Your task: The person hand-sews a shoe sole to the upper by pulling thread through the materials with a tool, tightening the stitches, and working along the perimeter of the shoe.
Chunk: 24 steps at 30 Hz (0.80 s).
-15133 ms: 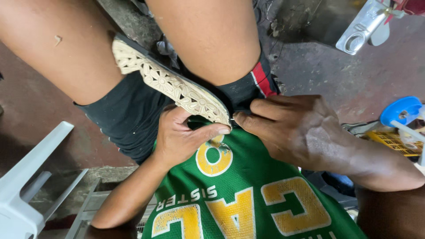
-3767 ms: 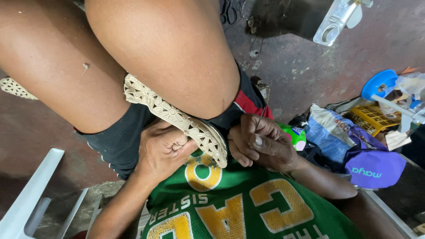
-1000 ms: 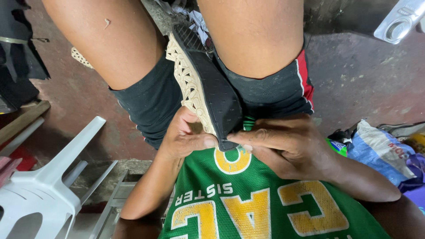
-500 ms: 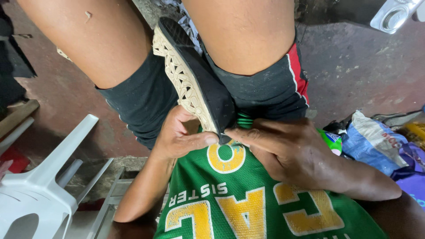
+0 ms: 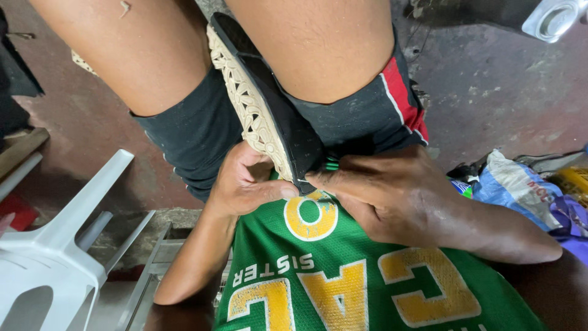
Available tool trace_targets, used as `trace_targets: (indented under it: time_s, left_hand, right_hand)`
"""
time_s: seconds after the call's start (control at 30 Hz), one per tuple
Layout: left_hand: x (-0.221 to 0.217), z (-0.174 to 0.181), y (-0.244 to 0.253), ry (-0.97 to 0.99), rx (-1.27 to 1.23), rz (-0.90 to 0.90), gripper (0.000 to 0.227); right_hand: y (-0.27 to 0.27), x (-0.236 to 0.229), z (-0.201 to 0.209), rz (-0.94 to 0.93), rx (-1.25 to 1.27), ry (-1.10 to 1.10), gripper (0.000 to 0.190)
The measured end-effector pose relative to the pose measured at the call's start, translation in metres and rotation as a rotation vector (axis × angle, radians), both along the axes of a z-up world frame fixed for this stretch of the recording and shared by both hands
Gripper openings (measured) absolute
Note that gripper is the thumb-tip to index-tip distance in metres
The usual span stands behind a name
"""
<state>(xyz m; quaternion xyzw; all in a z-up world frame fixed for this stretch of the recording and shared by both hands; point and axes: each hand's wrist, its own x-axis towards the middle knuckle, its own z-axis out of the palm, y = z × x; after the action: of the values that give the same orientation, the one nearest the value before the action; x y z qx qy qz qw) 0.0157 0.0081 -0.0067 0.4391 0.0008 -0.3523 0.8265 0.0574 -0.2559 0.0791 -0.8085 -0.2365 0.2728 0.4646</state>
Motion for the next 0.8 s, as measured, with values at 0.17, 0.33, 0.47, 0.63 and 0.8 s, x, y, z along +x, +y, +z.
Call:
trace_targets:
  time_s: [0.17, 0.33, 0.47, 0.63, 0.8]
  left_hand:
    - [-0.005, -0.005, 0.004, 0.104, -0.079, 0.07, 0.051]
    - [-0.009, -0.008, 0.004, 0.074, -0.103, 0.067, 0.045]
    - [-0.008, -0.008, 0.004, 0.036, -0.075, 0.049, 0.045]
    - [-0.009, -0.005, 0.001, 0.094, -0.083, 0.059, 0.052]
    - [-0.002, -0.002, -0.002, 0.077, -0.08, 0.069, 0.048]
  right_hand:
    - [0.006, 0.009, -0.007, -0.004, 0.078, -0.027, 0.029]
    - [0.007, 0.013, -0.012, 0.016, 0.091, -0.04, 0.028]
    - [0.005, 0.018, -0.016, 0.033, 0.12, -0.045, 0.025]
    - [0.005, 0.021, -0.017, 0.035, 0.147, -0.027, 0.023]
    - [0.006, 0.023, -0.017, 0.065, 0.08, -0.133, 0.022]
